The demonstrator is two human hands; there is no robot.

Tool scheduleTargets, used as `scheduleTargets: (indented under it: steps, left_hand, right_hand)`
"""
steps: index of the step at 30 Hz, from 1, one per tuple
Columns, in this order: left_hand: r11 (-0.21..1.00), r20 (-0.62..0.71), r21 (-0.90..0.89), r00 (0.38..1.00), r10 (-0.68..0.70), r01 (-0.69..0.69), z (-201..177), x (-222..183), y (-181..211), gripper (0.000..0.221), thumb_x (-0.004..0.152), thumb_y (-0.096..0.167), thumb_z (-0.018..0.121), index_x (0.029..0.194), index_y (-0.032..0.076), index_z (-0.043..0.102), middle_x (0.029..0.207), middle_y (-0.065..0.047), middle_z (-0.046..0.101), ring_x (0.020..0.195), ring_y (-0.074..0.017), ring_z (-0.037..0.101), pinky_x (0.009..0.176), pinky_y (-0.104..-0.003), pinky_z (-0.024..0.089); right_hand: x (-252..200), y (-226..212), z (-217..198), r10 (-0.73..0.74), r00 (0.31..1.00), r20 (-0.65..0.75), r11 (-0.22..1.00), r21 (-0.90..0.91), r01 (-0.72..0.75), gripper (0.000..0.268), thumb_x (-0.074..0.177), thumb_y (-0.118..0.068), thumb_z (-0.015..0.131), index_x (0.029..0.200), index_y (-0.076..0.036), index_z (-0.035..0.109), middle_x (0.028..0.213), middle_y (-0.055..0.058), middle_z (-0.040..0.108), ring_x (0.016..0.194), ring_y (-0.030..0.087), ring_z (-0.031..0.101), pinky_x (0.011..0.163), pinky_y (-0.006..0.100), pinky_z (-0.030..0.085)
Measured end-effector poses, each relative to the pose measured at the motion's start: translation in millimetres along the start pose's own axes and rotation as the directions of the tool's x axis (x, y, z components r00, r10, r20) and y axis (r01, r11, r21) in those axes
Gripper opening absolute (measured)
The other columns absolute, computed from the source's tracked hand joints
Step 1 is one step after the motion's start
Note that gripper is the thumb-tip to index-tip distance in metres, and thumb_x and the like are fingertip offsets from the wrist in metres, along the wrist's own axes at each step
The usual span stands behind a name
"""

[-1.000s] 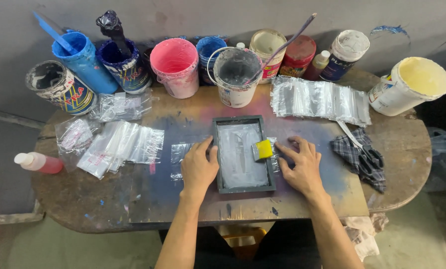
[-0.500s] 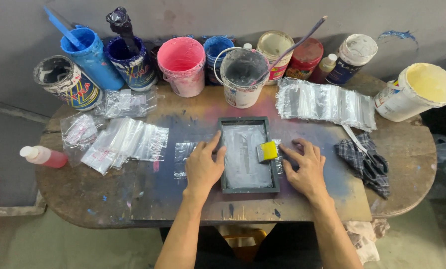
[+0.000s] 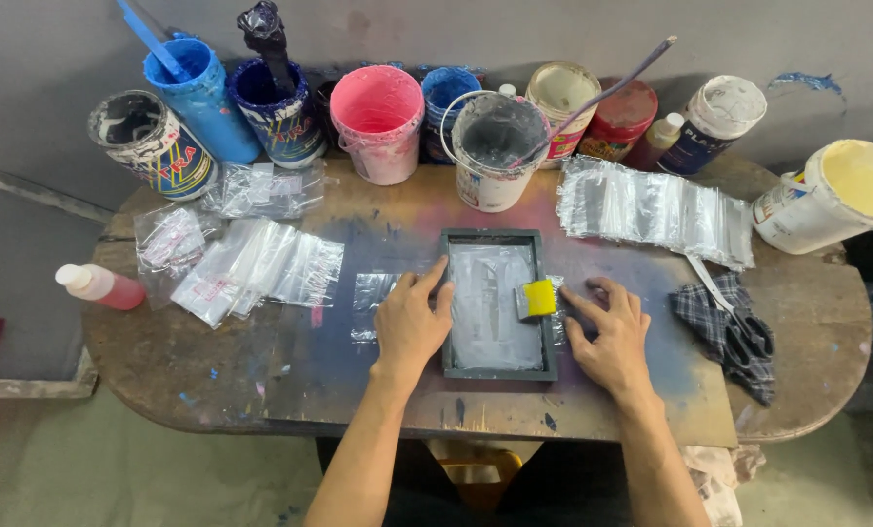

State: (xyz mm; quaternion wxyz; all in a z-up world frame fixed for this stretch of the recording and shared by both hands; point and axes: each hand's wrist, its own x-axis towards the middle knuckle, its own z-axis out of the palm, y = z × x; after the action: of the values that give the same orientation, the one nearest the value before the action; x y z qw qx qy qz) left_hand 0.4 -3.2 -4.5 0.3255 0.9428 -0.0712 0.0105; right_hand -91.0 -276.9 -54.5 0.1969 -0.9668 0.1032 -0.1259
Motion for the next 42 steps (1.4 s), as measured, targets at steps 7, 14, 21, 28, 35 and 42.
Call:
scheduleTargets:
  steps: [7,14,21,28,35,42]
  left_hand:
    - [1.000,-0.028,0.008,1.000,-0.001,0.001,4,2,-1,0.040,0.095,0.036,0.065,0.134,0.029,0.070,0.087,-0.011,0.069,0.078,-0.0319,0.074,0.067,-0.044,0.061]
    - [1.000,-0.025,-0.010,1.000,-0.005,0.004,3,1,0,0.040,0.095,0.036,0.064,0.134,0.029,0.070,0.087,-0.011,0.069,0.078,-0.0321,0.074,0.067,-0.045,0.061]
    - [1.000,-0.025,-0.007,1.000,0.005,-0.006,3,1,0,0.040,0.096,0.035,0.064,0.135,0.027,0.070,0.087,-0.012,0.069,0.076,-0.0323,0.074,0.066,-0.045,0.061]
    - [0.999,-0.030,0.036,0.999,0.036,-0.035,6,0,-2,0.036,0.098,0.036,0.062,0.132,0.028,0.072,0.088,-0.010,0.069,0.076,-0.0291,0.075,0.065,-0.043,0.061]
    - [0.970,0.112,0.167,0.981,0.159,-0.177,-3,11,-6,0.041,0.099,0.031,0.059,0.138,0.021,0.067,0.094,-0.014,0.066,0.081,-0.0325,0.073,0.067,-0.045,0.061]
    - [0.889,0.230,0.317,0.936,0.266,-0.330,-7,17,-10,0.048,0.097,0.034,0.061,0.142,0.017,0.063,0.101,-0.014,0.063,0.089,-0.0336,0.069,0.068,-0.047,0.058]
  right_hand:
    - [1,-4,-3,0.001,1.000,0.000,1.000,0.008,-0.001,0.050,0.080,-0.030,0.072,0.129,-0.043,0.072,0.135,0.002,0.055,0.124,0.028,0.052,0.096,0.041,0.039]
    - [1,-1,0,0.001,1.000,-0.006,1.000,0.005,-0.001,0.050,0.080,-0.031,0.072,0.128,-0.043,0.072,0.135,0.001,0.054,0.124,0.027,0.052,0.096,0.041,0.039]
    - [0,-4,-3,0.001,1.000,-0.007,1.000,0.007,-0.001,0.050,0.080,-0.030,0.072,0.129,-0.042,0.072,0.134,0.001,0.054,0.124,0.026,0.052,0.096,0.040,0.038]
    - [0,-3,-2,-0.010,1.000,-0.009,1.000,0.001,0.010,0.050,0.080,-0.029,0.073,0.129,-0.041,0.072,0.134,0.002,0.054,0.124,0.027,0.051,0.097,0.041,0.038]
    - [1,-2,-1,0.004,1.000,0.009,1.000,-0.004,-0.004,0.049,0.082,-0.030,0.072,0.129,-0.042,0.071,0.135,0.001,0.053,0.125,0.027,0.051,0.097,0.042,0.038]
    - [3,-7,-8,0.023,0.999,-0.022,0.995,0.094,-0.020,0.044,0.084,-0.024,0.073,0.128,-0.033,0.073,0.133,0.006,0.056,0.122,0.031,0.056,0.095,0.043,0.041]
